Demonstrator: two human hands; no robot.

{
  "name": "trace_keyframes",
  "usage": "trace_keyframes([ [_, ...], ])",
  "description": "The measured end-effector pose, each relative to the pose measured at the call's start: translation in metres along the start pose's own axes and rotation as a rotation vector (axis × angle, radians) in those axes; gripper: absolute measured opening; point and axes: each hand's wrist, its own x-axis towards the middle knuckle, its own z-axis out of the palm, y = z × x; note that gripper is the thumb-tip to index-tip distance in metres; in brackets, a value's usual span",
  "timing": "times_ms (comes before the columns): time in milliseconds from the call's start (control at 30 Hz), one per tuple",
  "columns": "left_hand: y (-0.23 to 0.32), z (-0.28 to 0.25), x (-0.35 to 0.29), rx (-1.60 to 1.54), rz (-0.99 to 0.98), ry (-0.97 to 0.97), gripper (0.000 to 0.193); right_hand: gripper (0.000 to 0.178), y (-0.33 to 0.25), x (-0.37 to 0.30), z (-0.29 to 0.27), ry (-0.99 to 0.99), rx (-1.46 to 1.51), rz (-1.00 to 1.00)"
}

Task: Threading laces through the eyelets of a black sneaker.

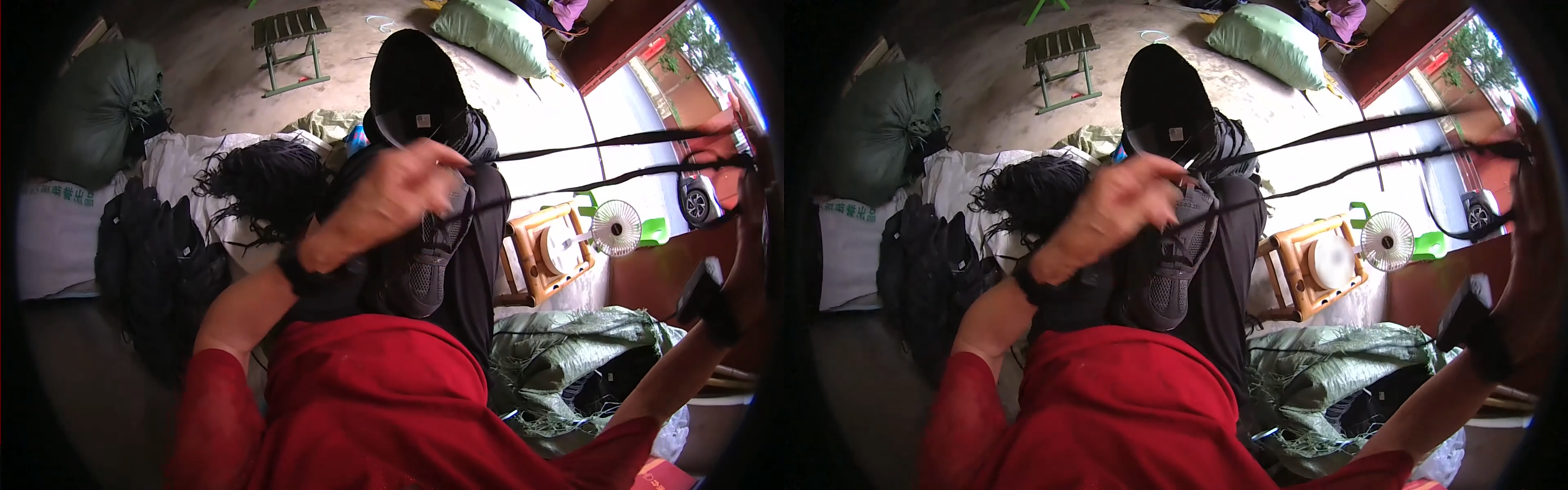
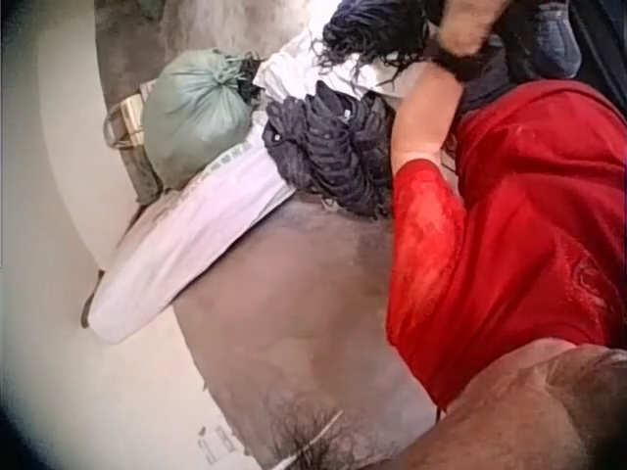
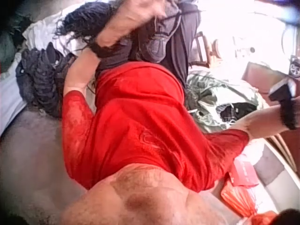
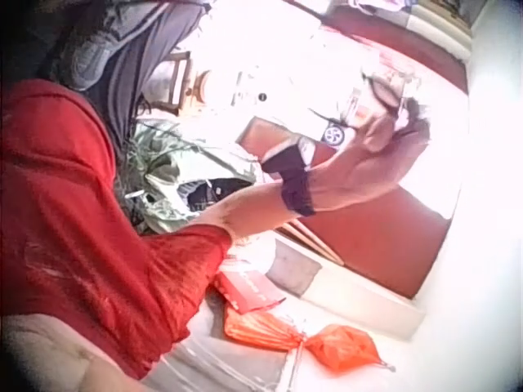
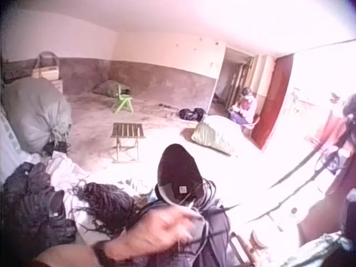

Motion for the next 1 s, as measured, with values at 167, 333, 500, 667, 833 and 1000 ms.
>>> trace_keyframes([
  [167,-0.054,-0.148,-0.038,-0.389,-0.186,0.45,0.026,0.028,0.213,-0.177,-0.189,0.861,0.559,0.411],
  [333,-0.134,-0.278,-0.092,-0.568,-0.309,0.586,0.017,0.016,0.342,-0.336,-0.147,0.89,0.3,0.661],
  [500,-0.121,-0.366,-0.152,-0.561,-0.238,0.679,0.02,0.014,0.288,-0.228,0.098,0.504,0.315,0.817],
  [667,-0.086,-0.452,-0.211,-0.694,-0.158,0.828,0.018,0.013,0.21,-0.161,0.214,0.156,0.162,0.567],
  [833,-0.048,-0.504,-0.291,-0.594,-0.082,1.089,0.013,0.012,0.168,-0.163,0.232,-0.301,0.109,0.661],
  [1000,-0.02,-0.509,-0.365,-0.46,0.06,1.397,0.019,0.013,0.168,-0.177,0.241,-0.175,0.135,0.727],
])
